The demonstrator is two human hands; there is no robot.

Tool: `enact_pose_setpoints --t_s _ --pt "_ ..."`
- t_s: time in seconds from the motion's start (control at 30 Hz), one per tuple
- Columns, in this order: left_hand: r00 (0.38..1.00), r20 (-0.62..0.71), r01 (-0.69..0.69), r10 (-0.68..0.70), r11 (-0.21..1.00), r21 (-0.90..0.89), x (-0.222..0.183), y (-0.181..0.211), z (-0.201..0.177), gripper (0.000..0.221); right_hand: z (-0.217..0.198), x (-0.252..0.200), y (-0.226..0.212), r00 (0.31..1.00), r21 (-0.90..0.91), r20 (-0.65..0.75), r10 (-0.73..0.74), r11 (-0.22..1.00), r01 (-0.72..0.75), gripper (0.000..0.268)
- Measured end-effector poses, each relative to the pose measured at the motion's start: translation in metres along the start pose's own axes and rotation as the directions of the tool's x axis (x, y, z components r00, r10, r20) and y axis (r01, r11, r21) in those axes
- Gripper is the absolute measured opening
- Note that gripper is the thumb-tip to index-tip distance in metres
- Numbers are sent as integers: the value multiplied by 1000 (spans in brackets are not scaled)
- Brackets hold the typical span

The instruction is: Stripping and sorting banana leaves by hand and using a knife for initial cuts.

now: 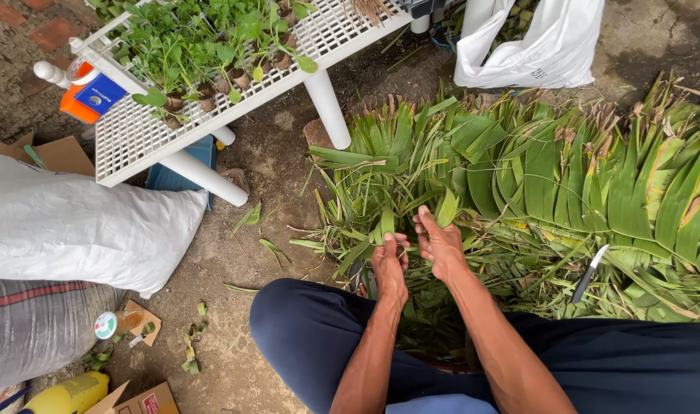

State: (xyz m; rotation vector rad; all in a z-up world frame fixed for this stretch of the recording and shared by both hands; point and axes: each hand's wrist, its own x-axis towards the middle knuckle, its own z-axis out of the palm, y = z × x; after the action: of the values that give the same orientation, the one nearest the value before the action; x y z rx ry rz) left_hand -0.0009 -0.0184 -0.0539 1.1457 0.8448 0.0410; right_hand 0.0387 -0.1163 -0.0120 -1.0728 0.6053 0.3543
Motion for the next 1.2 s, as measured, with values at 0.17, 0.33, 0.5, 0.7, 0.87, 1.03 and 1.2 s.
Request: enact_pose_setpoints --t_s 0.17,0.33,0.5,0.7,0.87,1.03,1.2 --pt "979 195 44 -58 996 76 11 -36 -4 38 -25 32 25 1000 -199 17 17 980 -13 24" --pt "990 136 43 -41 999 -16 13 -31 -6 40 -38 34 35 998 -167 65 -16 986 26 21" --pt "989 57 -138 138 990 -10 77 -113 -32 27 -26 6 5 990 -175 106 -90 979 107 21" --pt "985 151 -41 77 972 -230 13 -32 -1 26 -31 14 -25 996 -118 88 7 993 3 16" --pt "985 170 30 19 960 -280 8 -33 -4 25 -43 11 -83 978 214 55 -202 959 186 16" --pt "978 209 65 -3 954 -292 -8 -11 5 27 -49 -4 -106 949 275 20 -316 914 298 15" --pt "982 187 95 -32 936 -339 -1 -17 1 29 -61 1 -102 944 283 -40 -326 903 324 22"
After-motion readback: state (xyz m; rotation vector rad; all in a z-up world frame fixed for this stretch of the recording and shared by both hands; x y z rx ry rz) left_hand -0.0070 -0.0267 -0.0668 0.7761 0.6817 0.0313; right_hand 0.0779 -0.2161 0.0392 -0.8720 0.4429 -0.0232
